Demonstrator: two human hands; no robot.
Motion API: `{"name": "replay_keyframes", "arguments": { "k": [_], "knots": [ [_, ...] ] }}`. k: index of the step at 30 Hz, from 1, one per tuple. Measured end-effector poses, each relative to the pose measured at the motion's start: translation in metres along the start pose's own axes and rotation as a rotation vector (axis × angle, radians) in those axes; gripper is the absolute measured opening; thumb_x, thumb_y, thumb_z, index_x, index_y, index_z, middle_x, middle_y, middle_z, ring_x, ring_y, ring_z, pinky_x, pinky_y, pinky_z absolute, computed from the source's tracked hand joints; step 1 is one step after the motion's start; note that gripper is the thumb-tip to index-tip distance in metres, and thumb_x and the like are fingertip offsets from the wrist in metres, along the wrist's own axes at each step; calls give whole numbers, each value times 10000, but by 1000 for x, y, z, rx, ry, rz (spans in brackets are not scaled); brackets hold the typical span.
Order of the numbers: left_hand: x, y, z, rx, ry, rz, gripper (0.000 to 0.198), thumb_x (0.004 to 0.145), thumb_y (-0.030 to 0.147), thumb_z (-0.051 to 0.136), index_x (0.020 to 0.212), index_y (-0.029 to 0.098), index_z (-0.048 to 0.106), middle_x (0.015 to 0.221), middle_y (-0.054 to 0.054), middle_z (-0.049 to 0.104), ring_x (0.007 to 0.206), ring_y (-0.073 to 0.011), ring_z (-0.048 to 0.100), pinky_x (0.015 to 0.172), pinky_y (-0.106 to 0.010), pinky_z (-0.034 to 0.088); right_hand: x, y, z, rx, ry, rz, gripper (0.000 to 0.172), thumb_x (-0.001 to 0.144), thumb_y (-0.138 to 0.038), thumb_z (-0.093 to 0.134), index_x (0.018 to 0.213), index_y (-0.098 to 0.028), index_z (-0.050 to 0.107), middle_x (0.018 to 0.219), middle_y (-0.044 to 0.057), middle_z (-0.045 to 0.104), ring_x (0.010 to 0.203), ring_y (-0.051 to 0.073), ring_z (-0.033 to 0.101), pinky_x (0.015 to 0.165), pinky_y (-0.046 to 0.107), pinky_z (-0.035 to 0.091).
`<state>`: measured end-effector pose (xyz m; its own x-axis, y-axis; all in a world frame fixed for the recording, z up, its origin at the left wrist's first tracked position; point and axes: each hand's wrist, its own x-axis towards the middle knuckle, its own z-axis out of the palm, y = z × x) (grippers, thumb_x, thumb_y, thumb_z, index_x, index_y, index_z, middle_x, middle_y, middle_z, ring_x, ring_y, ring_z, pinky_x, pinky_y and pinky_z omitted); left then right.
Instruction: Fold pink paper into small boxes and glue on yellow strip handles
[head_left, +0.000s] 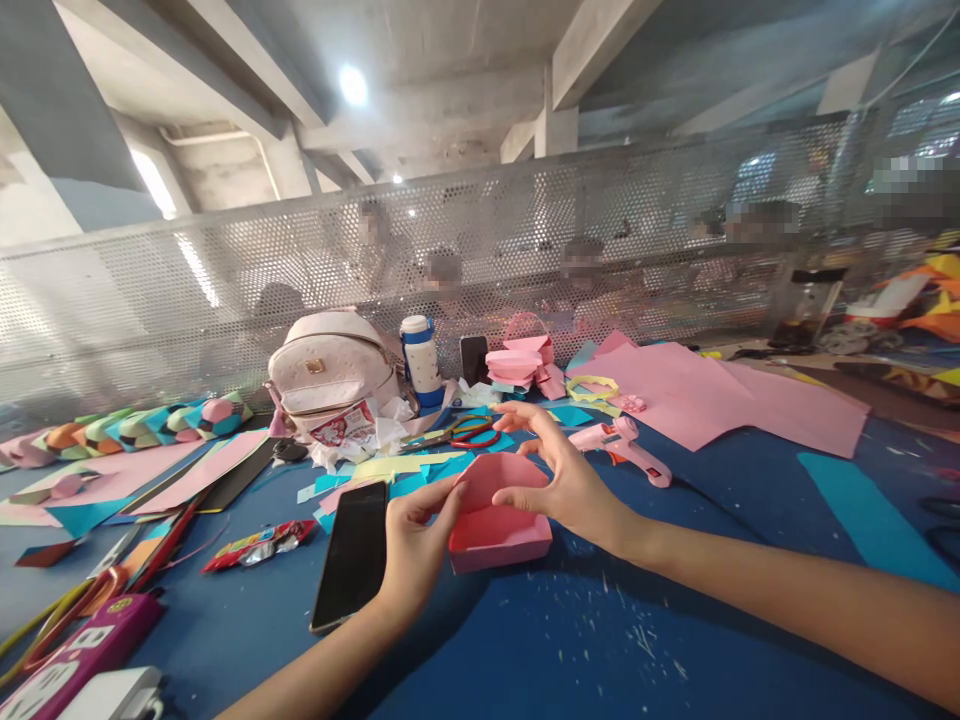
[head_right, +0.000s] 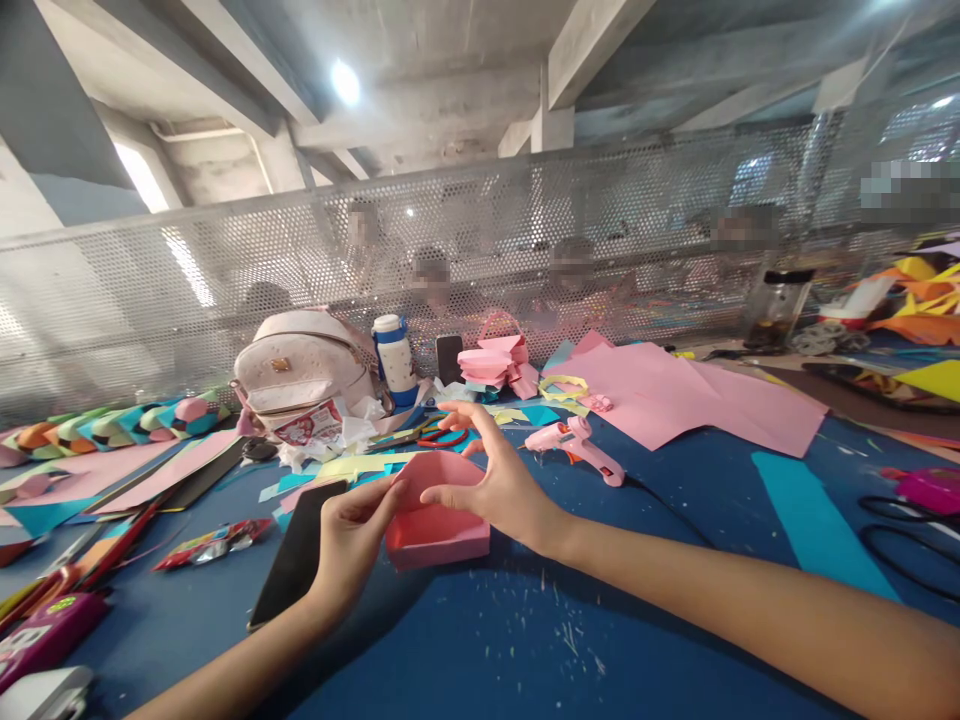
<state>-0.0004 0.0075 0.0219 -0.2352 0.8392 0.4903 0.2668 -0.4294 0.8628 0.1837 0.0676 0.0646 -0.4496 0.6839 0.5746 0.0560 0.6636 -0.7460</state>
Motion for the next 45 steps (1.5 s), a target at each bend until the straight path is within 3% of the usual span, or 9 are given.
{"name": "replay_keyframes", "arguments": {
  "k": [6,14,22,24,27,31,34,40,45],
  "knots": [
    [7,-9,0,-67,65,-30,184,803,329,720,920,202,783,928,-49,782,859,-237,745,779,-302,610,0,3,-5,-212,55,-206,880,700,-359,829,1402,-367,299,1413,50,391,1284,277,417,1035,442,433],
    [9,-4,-1,-19,29,75,385,822,296,708,1194,232,631,1163,-69,695,1065,-229,668,947,-373,543,-2,7,-4,-224,1,-241,987,656,-376,858,1440,-332,260,1444,75,351,1337,298,357,1107,483,377],
    [11,12,-10,406,84,551,281,825,223,708,1099,264,660,1244,-78,527,1200,-267,516,996,-435,436,-2,11,-4,-235,-29,-260,1104,614,-488,860,1470,-336,179,1496,92,287,1405,313,273,1157,511,302],
    [10,20,-11,503,83,673,220,823,188,711,1021,282,699,1223,-66,538,1135,-256,543,938,-409,434,-2,11,-5,-243,-33,-276,1123,620,-519,846,1478,-345,145,1506,93,265,1414,317,257,1163,517,284],
    [9,38,-10,614,11,800,171,819,165,724,910,310,735,988,-15,648,854,-184,592,840,-373,373,-2,10,-5,-264,-29,-307,1124,629,-580,814,1485,-342,126,1518,96,236,1426,333,223,1168,529,258],
    [8,64,0,561,-256,571,94,849,210,705,862,295,743,790,28,690,731,-158,576,717,-332,325,-1,8,-6,-289,-4,-381,1076,661,-625,768,1481,-318,142,1504,110,256,1422,338,226,1173,521,239],
    [7,72,11,566,-340,399,110,843,222,709,900,303,757,788,29,714,774,-186,598,692,-330,319,-1,7,-6,-288,5,-419,970,733,-638,701,1474,-323,161,1503,105,255,1419,327,227,1174,519,231],
    [2,70,29,379,-320,218,102,808,205,728,812,291,782,802,28,752,760,-185,633,790,-340,403,-6,3,-6,-355,-14,-488,872,802,-628,631,1472,-344,150,1502,93,250,1412,325,228,1163,554,224],
    [-5,70,37,132,-271,-54,86,744,183,721,699,230,776,684,3,740,619,-155,598,577,-254,431,-11,-2,-2,-425,-13,-516,823,841,-487,647,1470,-356,132,1505,91,263,1408,324,246,1154,566,228]
  ]
}}
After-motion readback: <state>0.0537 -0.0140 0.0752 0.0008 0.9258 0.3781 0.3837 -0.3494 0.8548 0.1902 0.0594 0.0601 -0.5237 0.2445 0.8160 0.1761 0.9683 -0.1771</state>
